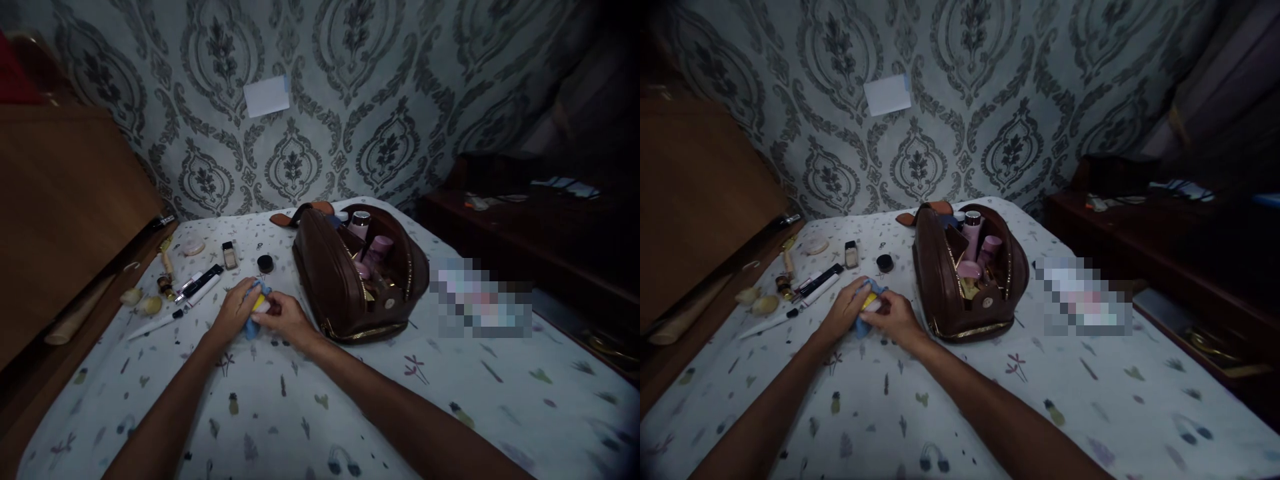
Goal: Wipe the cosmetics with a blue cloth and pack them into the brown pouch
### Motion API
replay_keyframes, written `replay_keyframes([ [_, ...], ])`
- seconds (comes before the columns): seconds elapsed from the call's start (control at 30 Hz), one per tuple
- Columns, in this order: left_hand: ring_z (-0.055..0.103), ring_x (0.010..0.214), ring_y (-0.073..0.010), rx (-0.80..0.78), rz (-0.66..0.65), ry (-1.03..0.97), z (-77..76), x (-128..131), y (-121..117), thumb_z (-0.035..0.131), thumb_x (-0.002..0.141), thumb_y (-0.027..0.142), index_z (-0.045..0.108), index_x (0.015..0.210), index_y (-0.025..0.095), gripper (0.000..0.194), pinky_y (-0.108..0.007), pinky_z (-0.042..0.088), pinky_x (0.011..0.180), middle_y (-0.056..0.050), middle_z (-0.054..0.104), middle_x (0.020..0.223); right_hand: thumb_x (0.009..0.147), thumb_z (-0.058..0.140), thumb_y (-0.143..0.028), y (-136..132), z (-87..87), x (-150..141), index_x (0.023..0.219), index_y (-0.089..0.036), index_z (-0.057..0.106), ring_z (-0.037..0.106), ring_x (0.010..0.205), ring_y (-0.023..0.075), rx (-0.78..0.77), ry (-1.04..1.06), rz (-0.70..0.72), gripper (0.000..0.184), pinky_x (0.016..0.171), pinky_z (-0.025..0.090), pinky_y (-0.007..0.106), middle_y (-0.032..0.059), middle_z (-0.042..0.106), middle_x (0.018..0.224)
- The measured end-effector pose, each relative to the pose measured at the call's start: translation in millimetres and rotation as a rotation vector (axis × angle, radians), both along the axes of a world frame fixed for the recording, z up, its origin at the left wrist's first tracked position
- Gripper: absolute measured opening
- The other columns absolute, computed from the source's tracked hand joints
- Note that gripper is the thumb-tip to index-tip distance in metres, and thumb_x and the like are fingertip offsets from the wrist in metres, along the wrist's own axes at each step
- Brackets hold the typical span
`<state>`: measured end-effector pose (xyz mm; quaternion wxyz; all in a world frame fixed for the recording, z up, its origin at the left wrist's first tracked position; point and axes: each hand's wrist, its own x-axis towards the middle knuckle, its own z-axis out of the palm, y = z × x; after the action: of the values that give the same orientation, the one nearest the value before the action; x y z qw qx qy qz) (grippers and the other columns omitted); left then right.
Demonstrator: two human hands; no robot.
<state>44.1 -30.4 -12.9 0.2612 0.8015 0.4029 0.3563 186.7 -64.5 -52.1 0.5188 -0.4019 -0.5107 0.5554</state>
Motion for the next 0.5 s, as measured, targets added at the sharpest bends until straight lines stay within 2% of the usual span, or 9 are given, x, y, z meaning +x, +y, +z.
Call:
replay_keyframes([
  [0.23,0.064,0.097,-0.0249,0.034,0.11,0.066,-11.7,0.7,3.5,0.047,0.093,0.047,0.067,0.093,0.02,0.034,-0.038,0.048,0.092,-0.008,0.07,0.095,0.059,0.079,-0.024,-8.2,0.0,-1.2,0.081,-0.023,0.052,0.049,0.069,0.0141,0.107,-0.25,-0.175,0.035,0.06,0.039,0.024,-0.0057,0.055,0.072],
  [0.37,0.064,0.095,-0.0245,0.027,0.118,0.077,-11.3,1.3,2.6,0.046,0.094,0.046,0.067,0.093,0.02,0.033,-0.037,0.048,0.09,-0.007,0.071,0.096,0.059,0.079,-0.023,-9.8,1.8,-1.2,0.082,-0.023,0.052,0.048,0.069,0.0147,0.112,-0.339,-0.215,0.036,0.061,0.037,0.025,-0.0058,0.053,0.072],
  [0.5,0.061,0.081,-0.0211,0.019,0.096,0.078,-4.8,2.9,-0.9,0.044,0.095,0.045,0.062,0.084,0.021,0.032,-0.033,0.047,0.081,-0.004,0.066,0.082,0.061,0.079,-0.023,-10.0,2.1,-1.4,0.085,-0.023,0.054,0.05,0.07,0.0153,0.119,-0.338,-0.212,0.035,0.062,0.039,0.026,-0.0049,0.055,0.075],
])
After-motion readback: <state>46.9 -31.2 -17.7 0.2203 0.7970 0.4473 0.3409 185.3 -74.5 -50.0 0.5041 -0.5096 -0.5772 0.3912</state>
